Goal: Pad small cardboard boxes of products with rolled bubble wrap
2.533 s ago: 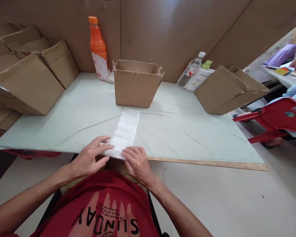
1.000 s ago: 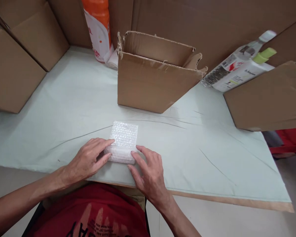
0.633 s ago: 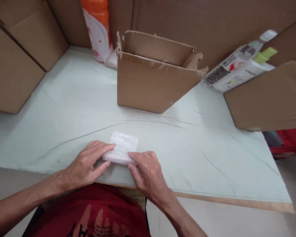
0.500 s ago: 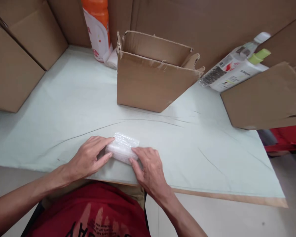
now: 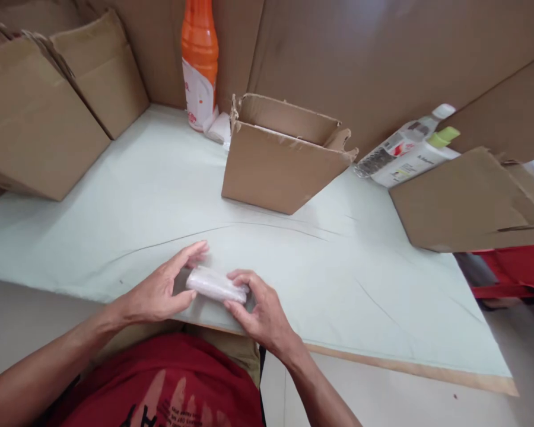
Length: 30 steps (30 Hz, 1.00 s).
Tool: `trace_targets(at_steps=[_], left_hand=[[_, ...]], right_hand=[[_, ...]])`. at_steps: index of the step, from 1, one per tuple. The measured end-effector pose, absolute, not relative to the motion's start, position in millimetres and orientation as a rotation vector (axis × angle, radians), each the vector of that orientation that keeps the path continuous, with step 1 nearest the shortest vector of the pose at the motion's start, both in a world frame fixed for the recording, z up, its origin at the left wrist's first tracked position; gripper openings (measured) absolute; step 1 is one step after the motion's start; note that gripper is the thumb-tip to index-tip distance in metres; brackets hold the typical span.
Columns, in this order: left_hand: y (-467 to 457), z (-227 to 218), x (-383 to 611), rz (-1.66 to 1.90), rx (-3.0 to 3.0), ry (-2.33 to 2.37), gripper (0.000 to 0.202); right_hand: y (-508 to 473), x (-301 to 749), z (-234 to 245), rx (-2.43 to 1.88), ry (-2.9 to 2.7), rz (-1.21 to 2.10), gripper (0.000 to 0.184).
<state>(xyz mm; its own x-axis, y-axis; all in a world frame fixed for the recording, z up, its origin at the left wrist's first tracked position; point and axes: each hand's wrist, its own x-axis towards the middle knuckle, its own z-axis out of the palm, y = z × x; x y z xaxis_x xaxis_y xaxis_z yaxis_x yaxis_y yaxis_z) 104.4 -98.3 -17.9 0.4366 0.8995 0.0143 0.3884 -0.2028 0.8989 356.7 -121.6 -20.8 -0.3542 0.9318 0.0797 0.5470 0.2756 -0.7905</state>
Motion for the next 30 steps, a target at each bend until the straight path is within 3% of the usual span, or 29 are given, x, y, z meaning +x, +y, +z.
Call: trace_targets(at_steps=[2,5,10,16,19,23,30], left_hand=[[-100,-13,104,0.597,1.681,1.012,0.077],[-99,-10,108,0.534,1.601,1.015,0.059],[-78,-3,117,0.540,1.665,1.052,0.046],[6,20,135,1.142,1.841,1.210,0.053],[58,1,156,1.344,1.795,1.281,0.069],[99,-39,182,1.327,1.773,1.345,0.085],[98,-71,191,1.338,1.802,1.271,0.083]], right_hand=[[-124,354,-20,-1.342,-1.882,1.033,0.036],[-123,355,-21,-1.388,-1.659,1.205,0.056],[-111,368,-16,-1.515,-1.583,1.209,0.042],[-74,399,48,-1.507,-1.571,0.864,0.042],[-41,411,99,-1.422,-1.481,0.680,0.045],[16,413,157,-1.337,-1.452,0.373,0.040],[118,384,177,-1.519,-1.759,0.346,0.035]])
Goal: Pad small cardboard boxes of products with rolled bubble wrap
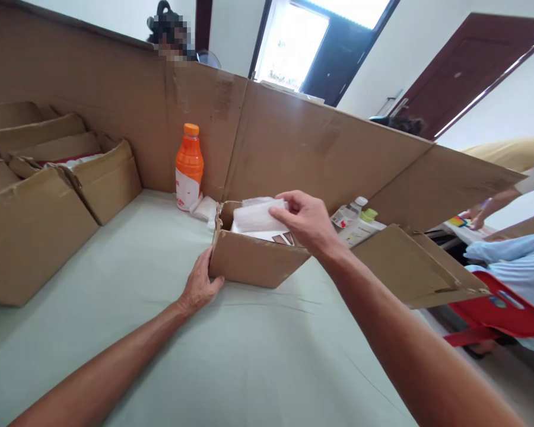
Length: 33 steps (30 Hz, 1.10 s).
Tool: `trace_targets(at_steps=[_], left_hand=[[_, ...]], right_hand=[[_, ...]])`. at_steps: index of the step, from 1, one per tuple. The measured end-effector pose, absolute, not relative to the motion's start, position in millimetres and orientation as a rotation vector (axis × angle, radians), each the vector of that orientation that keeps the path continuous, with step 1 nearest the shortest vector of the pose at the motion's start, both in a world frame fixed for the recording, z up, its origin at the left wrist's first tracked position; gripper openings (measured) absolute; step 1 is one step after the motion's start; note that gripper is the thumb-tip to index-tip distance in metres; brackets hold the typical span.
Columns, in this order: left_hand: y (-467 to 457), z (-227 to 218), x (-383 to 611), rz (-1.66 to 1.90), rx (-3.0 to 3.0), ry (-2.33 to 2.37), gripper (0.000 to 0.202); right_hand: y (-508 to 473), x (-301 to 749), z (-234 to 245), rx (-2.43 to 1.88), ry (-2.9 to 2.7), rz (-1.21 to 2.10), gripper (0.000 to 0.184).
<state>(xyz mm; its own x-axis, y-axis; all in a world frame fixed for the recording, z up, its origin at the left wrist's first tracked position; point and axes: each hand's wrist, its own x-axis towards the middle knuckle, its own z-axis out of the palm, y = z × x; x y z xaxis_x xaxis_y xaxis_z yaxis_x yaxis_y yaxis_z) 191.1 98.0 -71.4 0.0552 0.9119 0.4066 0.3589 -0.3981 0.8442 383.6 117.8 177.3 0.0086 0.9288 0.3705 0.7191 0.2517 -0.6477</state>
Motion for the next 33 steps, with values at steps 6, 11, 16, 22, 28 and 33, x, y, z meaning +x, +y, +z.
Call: trace_targets(at_steps=[6,11,16,22,28,33], left_hand=[[100,-75,193,1.387,1.747,1.271,0.078],[101,-74,194,1.394,1.728,1.272,0.078],[100,-73,196,1.419,1.688,1.267,0.080],[99,-72,197,1.437,1.684,1.270,0.084],[99,-73,197,1.454,1.701,1.274,0.082],[99,-72,198,1.452,1.705,1.277,0.080]], right_hand=[[163,337,177,-1.830,-2.125,0.253,0.020],[175,298,186,-1.957,-2.315,-0.013,0.027],[173,294,189,-2.058,-2.465,-0.218,0.028],[164,281,185,-2.041,-2.567,-0.334,0.028],[174,269,165,-2.037,-2.619,-0.089,0.026],[177,293,158,-1.970,-2.596,0.173,0.025]])
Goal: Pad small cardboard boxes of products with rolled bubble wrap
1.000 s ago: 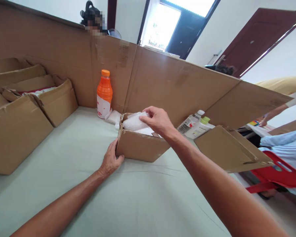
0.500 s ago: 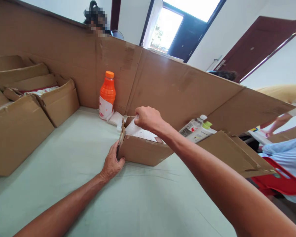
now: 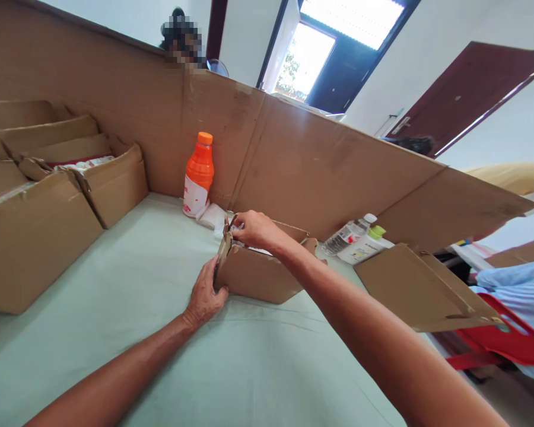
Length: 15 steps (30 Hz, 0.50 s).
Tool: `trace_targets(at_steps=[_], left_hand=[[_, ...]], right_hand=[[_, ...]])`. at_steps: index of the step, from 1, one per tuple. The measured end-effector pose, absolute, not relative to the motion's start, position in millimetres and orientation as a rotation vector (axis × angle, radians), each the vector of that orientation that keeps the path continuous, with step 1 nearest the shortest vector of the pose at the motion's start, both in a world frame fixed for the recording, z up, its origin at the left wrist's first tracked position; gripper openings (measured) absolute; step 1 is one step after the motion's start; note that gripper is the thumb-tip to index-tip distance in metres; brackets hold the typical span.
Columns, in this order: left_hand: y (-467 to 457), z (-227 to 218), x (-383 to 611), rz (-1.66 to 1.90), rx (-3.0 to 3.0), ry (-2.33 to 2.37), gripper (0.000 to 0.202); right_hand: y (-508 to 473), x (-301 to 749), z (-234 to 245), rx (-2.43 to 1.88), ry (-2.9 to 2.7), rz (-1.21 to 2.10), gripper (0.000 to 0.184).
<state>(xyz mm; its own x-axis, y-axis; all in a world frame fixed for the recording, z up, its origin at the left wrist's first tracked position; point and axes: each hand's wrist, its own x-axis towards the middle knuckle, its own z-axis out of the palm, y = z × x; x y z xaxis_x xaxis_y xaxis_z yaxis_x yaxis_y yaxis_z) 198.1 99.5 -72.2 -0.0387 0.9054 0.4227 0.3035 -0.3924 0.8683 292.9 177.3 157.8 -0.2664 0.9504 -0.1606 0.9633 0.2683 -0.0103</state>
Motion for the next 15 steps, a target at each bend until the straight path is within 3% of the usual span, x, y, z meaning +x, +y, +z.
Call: trace_targets(at_steps=[4,9,15], left_hand=[[99,-73,198,1.442,1.669,1.295,0.081],[100,-76,197,1.457,1.697,1.283,0.081],[100,-78,196,1.471,1.709,1.257,0.081]], right_hand=[[176,296,144,1.779,2.477,0.025,0.023],[178,297,148,1.796,2.495,-0.001,0.021],[110,362,163,2.197,2.951,0.065,0.023]])
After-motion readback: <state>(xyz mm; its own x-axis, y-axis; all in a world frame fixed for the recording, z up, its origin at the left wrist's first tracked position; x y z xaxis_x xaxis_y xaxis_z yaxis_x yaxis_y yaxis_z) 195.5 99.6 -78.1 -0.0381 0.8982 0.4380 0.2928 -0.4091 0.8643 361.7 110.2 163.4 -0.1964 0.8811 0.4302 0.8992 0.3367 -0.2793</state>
